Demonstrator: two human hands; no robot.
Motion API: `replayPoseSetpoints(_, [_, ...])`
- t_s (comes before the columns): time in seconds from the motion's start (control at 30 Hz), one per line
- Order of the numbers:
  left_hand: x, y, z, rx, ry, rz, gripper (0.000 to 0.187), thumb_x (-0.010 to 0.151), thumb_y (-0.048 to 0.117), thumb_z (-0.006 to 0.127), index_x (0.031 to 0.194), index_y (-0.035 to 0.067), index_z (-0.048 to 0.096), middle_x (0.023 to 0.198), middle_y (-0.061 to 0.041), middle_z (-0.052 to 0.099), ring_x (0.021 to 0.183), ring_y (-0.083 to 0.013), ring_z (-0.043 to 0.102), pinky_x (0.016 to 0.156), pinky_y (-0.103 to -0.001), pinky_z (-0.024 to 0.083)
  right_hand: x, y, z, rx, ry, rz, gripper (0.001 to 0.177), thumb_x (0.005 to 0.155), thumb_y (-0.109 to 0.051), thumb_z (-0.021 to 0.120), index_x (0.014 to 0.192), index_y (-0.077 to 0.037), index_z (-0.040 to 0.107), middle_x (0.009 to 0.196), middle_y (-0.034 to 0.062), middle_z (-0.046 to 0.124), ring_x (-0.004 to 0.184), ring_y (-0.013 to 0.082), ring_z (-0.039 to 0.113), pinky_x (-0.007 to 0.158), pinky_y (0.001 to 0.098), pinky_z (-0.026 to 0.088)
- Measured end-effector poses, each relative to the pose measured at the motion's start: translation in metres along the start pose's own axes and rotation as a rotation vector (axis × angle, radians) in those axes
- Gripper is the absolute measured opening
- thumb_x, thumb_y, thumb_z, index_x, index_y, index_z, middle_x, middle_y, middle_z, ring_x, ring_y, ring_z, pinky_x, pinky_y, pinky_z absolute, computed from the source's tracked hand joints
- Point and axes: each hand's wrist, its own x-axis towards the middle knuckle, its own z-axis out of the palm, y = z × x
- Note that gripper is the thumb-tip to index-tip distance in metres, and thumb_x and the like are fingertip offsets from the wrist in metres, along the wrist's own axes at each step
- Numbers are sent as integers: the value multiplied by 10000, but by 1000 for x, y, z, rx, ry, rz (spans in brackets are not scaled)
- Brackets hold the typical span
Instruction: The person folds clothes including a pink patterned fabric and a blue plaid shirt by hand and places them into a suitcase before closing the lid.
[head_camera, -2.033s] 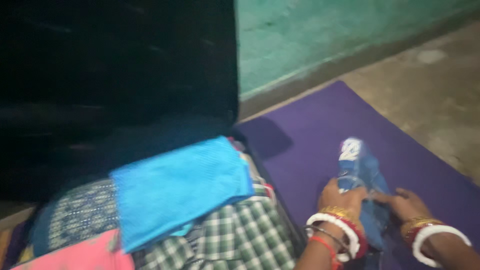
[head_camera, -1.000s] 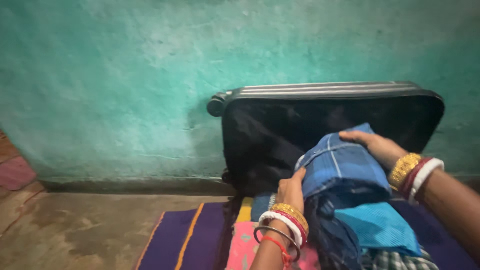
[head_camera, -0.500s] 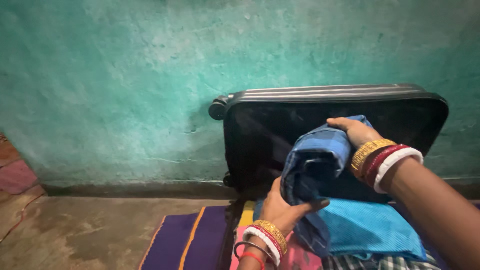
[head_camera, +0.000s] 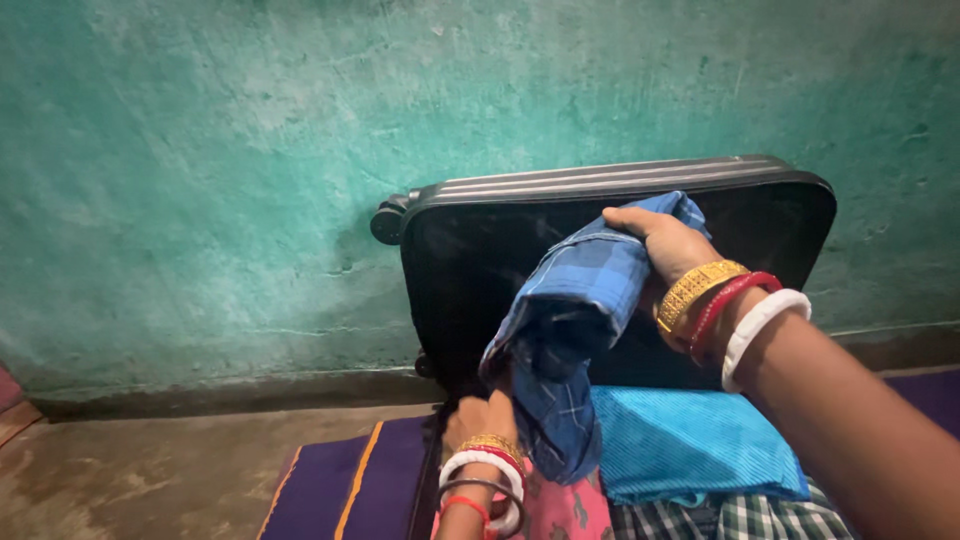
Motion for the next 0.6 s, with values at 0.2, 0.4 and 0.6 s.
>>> replayPoseSetpoints(0.2, [18,12,12,-922,-1515,-214,1069,979,765,170,1476,-121,501,1439,-344,581,1226,-450,654,1045,-547,513,-12,0,9,62,10,-32,247,919,-245,669,1024,-22,674,948,125,756,823,260,745,843,434,624])
replayPoseSetpoints(0.4, [-22,73,-1,-1453,-881,-27,801,1014,604,265,1425,-59,447,1366,-300,602,1238,-521,631,977,-676,527,-16,-5,4,30,7,17,245,921,-257,651,1022,-35,674,929,120,750,804,256,742,797,447,634])
replayPoseSetpoints(0.6, [31,60,32,-1926,-621,51,588,987,462,407,1409,74,535,1434,-140,560,1195,-345,600,1016,-570,508,-22,-14,-12,-82,-49,30,192,888,-205,641,1000,-52,668,910,96,744,795,231,732,834,447,623])
